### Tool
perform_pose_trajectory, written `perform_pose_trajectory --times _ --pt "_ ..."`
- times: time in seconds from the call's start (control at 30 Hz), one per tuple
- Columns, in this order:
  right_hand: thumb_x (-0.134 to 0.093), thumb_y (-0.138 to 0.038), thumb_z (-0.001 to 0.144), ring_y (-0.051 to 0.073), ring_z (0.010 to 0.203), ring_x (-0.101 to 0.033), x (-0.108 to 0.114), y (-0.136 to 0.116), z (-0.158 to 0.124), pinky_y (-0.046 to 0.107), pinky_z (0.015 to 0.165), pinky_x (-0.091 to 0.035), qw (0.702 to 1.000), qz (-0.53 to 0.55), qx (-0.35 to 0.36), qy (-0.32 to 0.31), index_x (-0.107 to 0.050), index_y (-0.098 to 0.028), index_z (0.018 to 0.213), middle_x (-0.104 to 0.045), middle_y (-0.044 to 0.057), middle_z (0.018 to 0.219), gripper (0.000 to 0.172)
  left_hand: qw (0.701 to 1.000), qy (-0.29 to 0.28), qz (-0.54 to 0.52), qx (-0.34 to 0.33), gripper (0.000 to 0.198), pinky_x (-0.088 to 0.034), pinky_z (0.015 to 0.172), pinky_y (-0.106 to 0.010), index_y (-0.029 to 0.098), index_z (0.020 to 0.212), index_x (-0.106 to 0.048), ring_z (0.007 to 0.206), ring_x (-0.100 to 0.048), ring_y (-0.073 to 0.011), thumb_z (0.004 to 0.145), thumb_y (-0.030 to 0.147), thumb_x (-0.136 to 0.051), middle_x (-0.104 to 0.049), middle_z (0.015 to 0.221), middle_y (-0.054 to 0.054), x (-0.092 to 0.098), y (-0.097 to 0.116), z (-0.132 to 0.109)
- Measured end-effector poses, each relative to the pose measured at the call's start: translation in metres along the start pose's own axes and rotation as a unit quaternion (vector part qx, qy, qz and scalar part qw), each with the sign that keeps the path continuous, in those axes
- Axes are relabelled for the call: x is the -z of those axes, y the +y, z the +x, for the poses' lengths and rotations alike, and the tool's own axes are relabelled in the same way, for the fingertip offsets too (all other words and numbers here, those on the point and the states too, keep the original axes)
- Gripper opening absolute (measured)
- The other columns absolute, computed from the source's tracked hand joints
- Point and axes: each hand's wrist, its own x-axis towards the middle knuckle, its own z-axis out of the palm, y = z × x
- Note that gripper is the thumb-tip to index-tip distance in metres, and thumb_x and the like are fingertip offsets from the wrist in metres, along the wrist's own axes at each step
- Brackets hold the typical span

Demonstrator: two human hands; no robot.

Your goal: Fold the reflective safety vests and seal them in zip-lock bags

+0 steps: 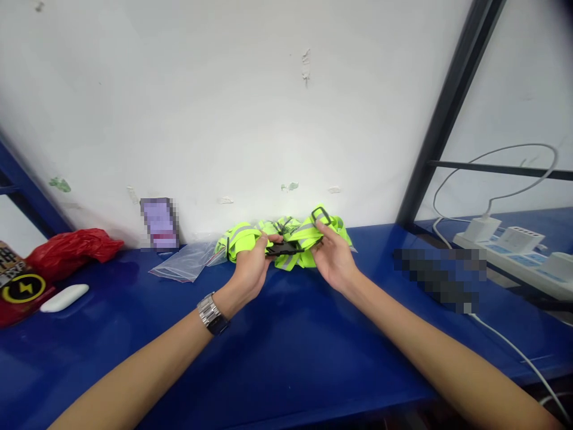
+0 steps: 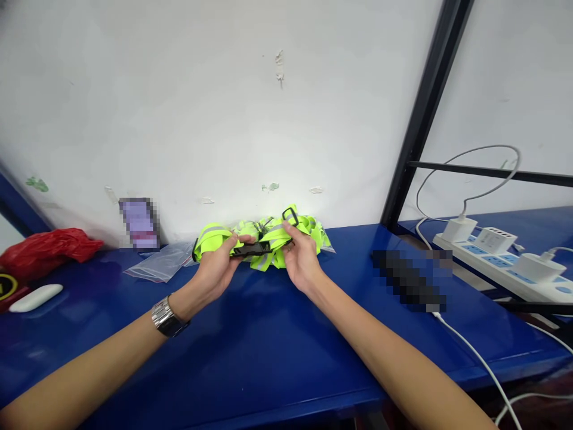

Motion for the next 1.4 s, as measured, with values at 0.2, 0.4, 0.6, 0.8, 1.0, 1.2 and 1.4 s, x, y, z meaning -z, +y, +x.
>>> perform_pose_trajectory --times 0.2,0.4,0.6,0.8,1.0,1.2,1.4 --pt "-0.081 -0.028 0.063 0.023 0.090 -0.068 -0.004 0.012 -0.014 0.038 0.087 -0.055 0.995 -0.075 0.006 -0.063 -0.067 -0.017 0.090 -0.073 0.006 0.095 0.032 0.931 -0.123 0.287 -0.188 0.013 -0.043 0.102 -0.046 0.019 0.086 -0.063 0.103 -0.061 -0.0224 0.084 0.022 -0.050 -0.069 0.101 -0.007 0.050 -0.018 -0.002" --pt "-0.064 -0.012 0.073 0.025 0.099 -0.065 0.005 0.018 -0.040 0.040 0.090 -0.053 0.897 -0.338 0.128 -0.255 -0.068 -0.020 0.097 -0.072 0.004 0.101 0.026 0.669 -0.277 0.552 -0.413 0.038 -0.045 0.102 -0.045 0.019 0.116 -0.058 0.114 -0.057 -0.0239 0.086 0.007 -0.039 -0.064 0.114 -0.011 0.085 -0.020 -0.019" --pt "-0.050 -0.001 0.071 0.026 0.086 -0.066 0.014 0.028 -0.063 0.035 0.075 -0.054 0.779 -0.524 0.170 -0.299 -0.065 -0.023 0.091 -0.071 0.005 0.086 0.034 0.502 -0.356 0.611 -0.498 0.056 -0.034 0.111 -0.053 0.016 0.126 -0.052 0.127 -0.049 -0.0299 0.078 -0.006 -0.033 -0.059 0.126 -0.013 0.093 -0.023 -0.046" --pt "-0.044 0.001 0.066 0.024 0.079 -0.063 0.012 0.020 -0.068 0.031 0.069 -0.048 0.657 -0.667 0.143 -0.321 -0.061 -0.016 0.089 -0.067 0.011 0.089 0.034 0.591 -0.387 0.636 -0.311 0.025 -0.040 0.106 -0.043 0.020 0.107 -0.062 0.118 -0.055 -0.0261 0.091 0.019 -0.043 -0.068 0.112 -0.006 0.066 0.004 -0.061" --pt "-0.046 -0.020 0.084 0.025 0.096 -0.056 0.012 0.010 -0.083 0.038 0.085 -0.044 0.619 -0.670 0.161 -0.378 -0.060 -0.016 0.099 -0.062 0.012 0.104 0.021 0.715 -0.355 0.590 -0.122 0.048 -0.029 0.114 -0.041 0.027 0.140 -0.043 0.132 -0.044 -0.0236 0.097 0.048 -0.035 -0.051 0.141 -0.003 0.058 0.003 -0.064" --pt "-0.057 -0.045 0.079 0.032 0.111 -0.050 0.009 0.008 -0.089 0.045 0.096 -0.037 0.594 -0.699 0.147 -0.369 -0.058 -0.019 0.119 -0.062 0.011 0.112 0.048 0.775 -0.279 0.546 -0.152 0.041 -0.031 0.114 -0.040 0.034 0.133 -0.050 0.131 -0.045 -0.0222 0.096 0.047 -0.041 -0.054 0.138 0.004 0.050 -0.012 -0.063" --pt "-0.055 -0.066 0.076 0.038 0.134 -0.032 0.000 0.007 -0.084 0.052 0.109 -0.023 0.536 -0.728 0.202 -0.377 -0.044 -0.019 0.140 -0.046 0.015 0.143 0.080 0.783 -0.244 0.536 -0.198 0.043 -0.034 0.113 -0.042 0.030 0.136 -0.047 0.131 -0.045 -0.0227 0.095 0.039 -0.045 -0.050 0.142 0.000 0.044 -0.014 -0.060"
